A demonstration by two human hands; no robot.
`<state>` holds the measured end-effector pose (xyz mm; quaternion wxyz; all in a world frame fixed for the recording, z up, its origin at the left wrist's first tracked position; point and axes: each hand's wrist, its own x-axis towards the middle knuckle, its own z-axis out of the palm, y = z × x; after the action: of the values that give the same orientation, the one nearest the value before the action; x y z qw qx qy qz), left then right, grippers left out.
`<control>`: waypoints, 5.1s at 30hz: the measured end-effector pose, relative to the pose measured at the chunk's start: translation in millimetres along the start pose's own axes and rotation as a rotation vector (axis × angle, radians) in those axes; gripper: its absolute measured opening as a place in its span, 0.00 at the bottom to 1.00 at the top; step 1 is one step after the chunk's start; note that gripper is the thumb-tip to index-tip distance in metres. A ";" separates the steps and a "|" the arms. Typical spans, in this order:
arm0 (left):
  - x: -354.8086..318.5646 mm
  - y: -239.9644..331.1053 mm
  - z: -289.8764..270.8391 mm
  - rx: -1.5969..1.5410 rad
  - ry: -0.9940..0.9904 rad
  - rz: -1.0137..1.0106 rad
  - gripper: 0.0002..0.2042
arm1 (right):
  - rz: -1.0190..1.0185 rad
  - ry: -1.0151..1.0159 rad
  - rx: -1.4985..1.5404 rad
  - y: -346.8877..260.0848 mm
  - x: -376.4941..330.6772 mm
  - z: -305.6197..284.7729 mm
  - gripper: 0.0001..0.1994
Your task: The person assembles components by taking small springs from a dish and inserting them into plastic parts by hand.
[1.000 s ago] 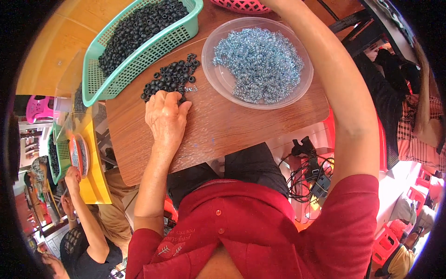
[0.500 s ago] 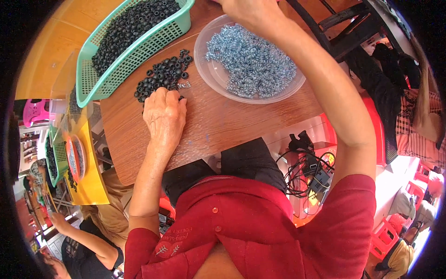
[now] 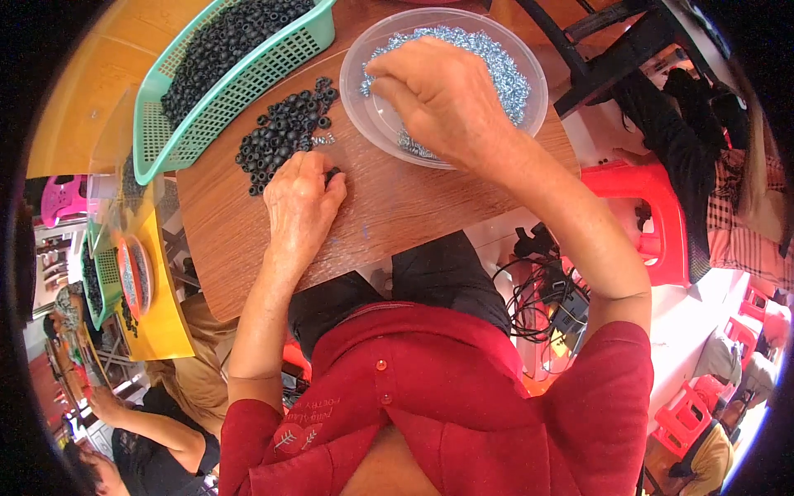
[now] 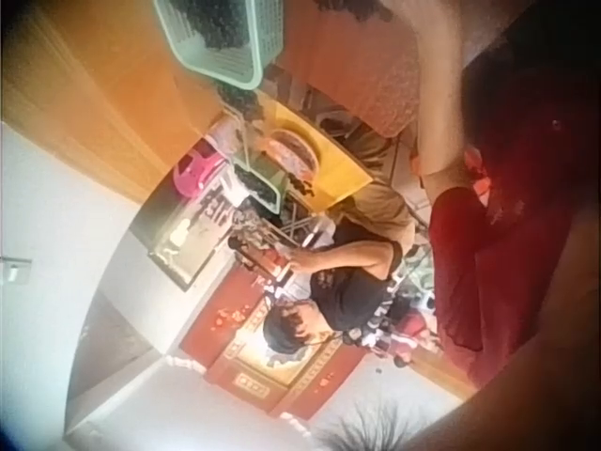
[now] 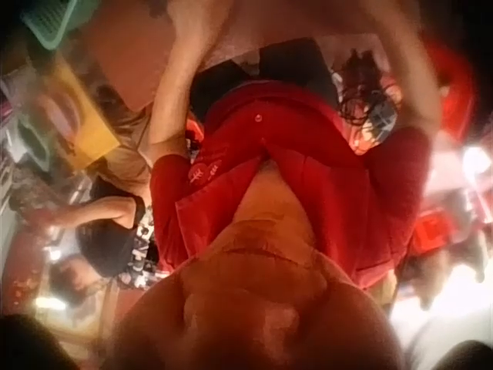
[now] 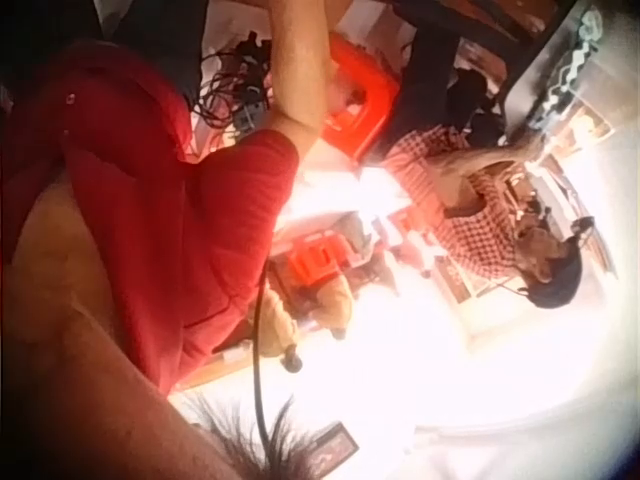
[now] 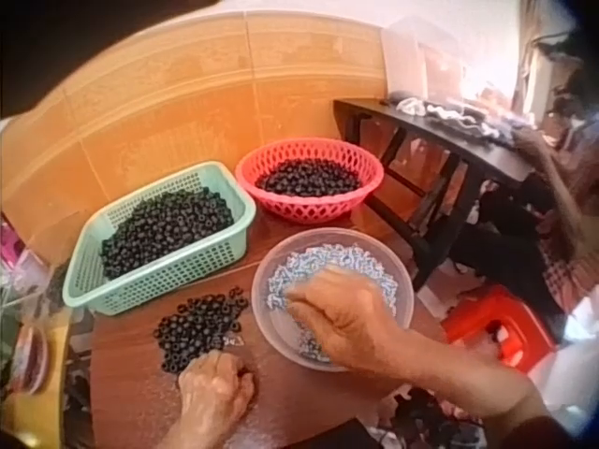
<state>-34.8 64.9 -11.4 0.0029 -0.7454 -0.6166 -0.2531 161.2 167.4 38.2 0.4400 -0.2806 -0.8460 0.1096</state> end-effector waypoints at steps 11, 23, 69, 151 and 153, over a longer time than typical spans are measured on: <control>-13.0 11.7 -33.1 -1.631 -0.052 -0.837 0.07 | 0.364 -0.089 0.502 -52.0 -43.2 22.0 0.07; -29.8 18.8 -23.3 -1.861 -0.019 -0.813 0.10 | 0.136 -0.044 0.378 -60.3 -47.9 40.5 0.11; -49.2 -2.3 -14.6 -1.764 0.130 -0.841 0.08 | -0.094 -0.302 -0.216 -46.0 -9.1 98.9 0.09; -79.3 -8.8 -26.5 -1.722 0.213 -0.834 0.09 | -0.066 -0.274 -0.186 -40.8 -9.6 120.0 0.07; -78.9 -8.8 -26.0 -1.718 0.213 -0.833 0.09 | -0.049 -0.267 -0.183 -43.9 -11.1 120.3 0.07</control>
<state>-61.4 -13.7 -21.5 -0.5787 -0.1871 -0.4324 -0.6657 52.7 132.5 -21.2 0.2988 -0.2818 -0.9099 0.0574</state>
